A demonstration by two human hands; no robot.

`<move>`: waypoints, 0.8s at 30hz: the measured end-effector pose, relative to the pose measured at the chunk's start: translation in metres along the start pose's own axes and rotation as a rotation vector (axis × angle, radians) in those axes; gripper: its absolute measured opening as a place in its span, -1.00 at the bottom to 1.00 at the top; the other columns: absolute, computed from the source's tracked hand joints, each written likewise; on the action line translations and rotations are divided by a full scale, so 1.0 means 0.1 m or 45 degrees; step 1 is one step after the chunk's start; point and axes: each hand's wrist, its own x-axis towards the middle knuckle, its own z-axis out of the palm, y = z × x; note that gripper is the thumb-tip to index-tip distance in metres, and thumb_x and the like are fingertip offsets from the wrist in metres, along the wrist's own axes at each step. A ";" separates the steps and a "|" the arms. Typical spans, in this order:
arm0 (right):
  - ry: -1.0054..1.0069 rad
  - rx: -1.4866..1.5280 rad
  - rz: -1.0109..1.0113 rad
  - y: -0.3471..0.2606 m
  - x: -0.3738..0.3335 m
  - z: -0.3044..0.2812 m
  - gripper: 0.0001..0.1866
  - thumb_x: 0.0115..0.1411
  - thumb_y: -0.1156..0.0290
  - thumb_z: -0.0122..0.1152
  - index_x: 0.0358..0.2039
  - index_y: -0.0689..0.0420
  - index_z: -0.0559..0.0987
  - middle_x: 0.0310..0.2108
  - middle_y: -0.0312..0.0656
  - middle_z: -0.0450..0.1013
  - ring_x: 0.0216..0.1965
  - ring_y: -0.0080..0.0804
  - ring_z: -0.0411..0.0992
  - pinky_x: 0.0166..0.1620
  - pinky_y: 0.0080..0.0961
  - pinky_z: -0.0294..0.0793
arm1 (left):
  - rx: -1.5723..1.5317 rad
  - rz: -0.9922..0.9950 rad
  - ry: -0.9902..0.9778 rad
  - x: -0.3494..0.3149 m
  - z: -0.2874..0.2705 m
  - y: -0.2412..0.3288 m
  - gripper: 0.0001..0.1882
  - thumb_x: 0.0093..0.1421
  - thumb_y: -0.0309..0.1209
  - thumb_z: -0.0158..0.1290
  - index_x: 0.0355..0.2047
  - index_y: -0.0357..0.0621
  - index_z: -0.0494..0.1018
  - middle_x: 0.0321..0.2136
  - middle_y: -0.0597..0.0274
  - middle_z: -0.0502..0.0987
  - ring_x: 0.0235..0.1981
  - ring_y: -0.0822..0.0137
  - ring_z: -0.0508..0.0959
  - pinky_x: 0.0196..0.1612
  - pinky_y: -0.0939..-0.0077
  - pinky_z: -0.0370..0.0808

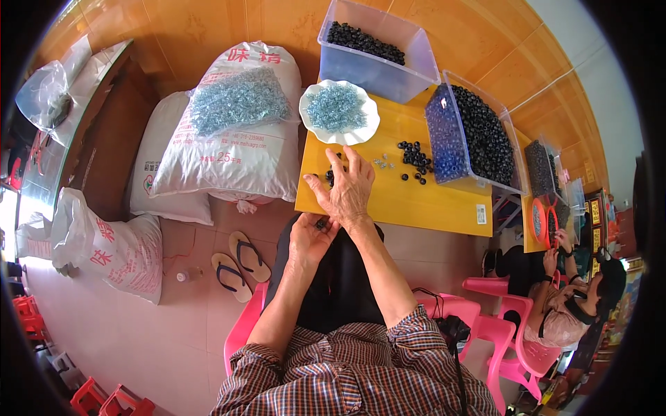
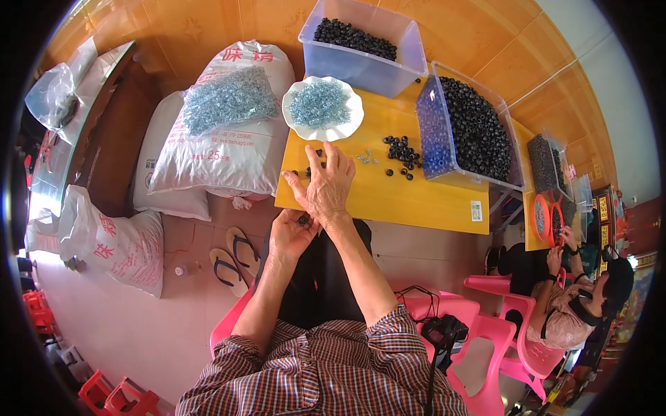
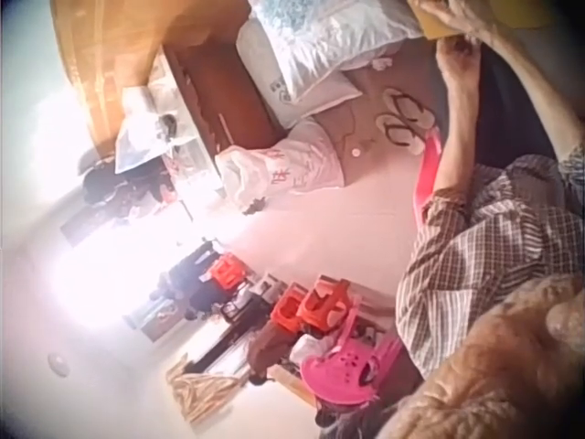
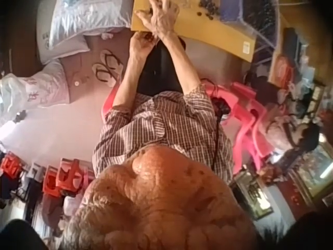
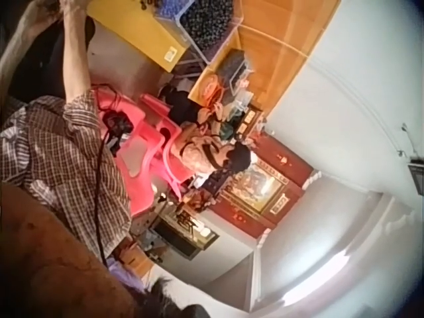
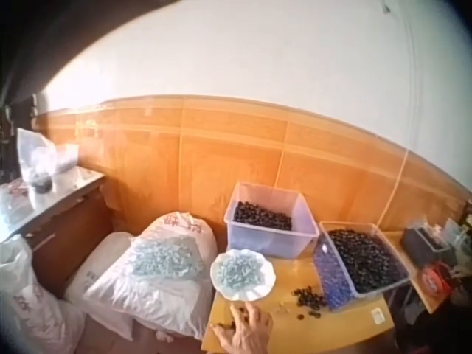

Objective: Sorting and inspecting small black hardware components at a manual workstation.

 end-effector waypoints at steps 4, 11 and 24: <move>-0.046 -0.013 0.065 -0.01 0.00 0.04 -0.36 0.05 -0.16 0.23 -0.08 0.14 0.51 -0.07 -0.05 0.30 -0.02 -0.10 0.25 0.03 -0.06 0.12 | 0.008 -0.011 0.008 0.02 0.04 -0.02 -0.67 0.32 -0.33 -0.21 -0.06 -0.28 0.39 -0.08 0.09 0.43 -0.02 0.15 0.40 0.12 0.09 0.35; -0.020 -0.016 0.058 0.02 0.03 0.09 -0.54 0.07 0.00 0.24 -0.20 0.13 0.53 -0.13 -0.12 0.33 -0.08 -0.11 0.28 0.01 -0.09 0.16 | 0.046 -0.018 0.013 0.04 0.13 -0.04 -0.64 0.34 -0.29 -0.25 -0.02 -0.26 0.36 -0.07 0.09 0.42 -0.04 0.18 0.41 0.08 0.13 0.38; -0.011 0.080 0.061 -0.05 -0.20 0.01 -0.79 0.09 0.34 0.22 -0.27 0.13 0.50 -0.18 -0.12 0.34 -0.13 -0.08 0.31 -0.07 -0.13 0.27 | -0.093 -0.190 -0.304 0.11 0.16 -0.09 -0.59 0.38 -0.22 -0.26 0.10 -0.18 0.31 0.06 0.13 0.41 0.08 0.17 0.41 0.17 0.15 0.33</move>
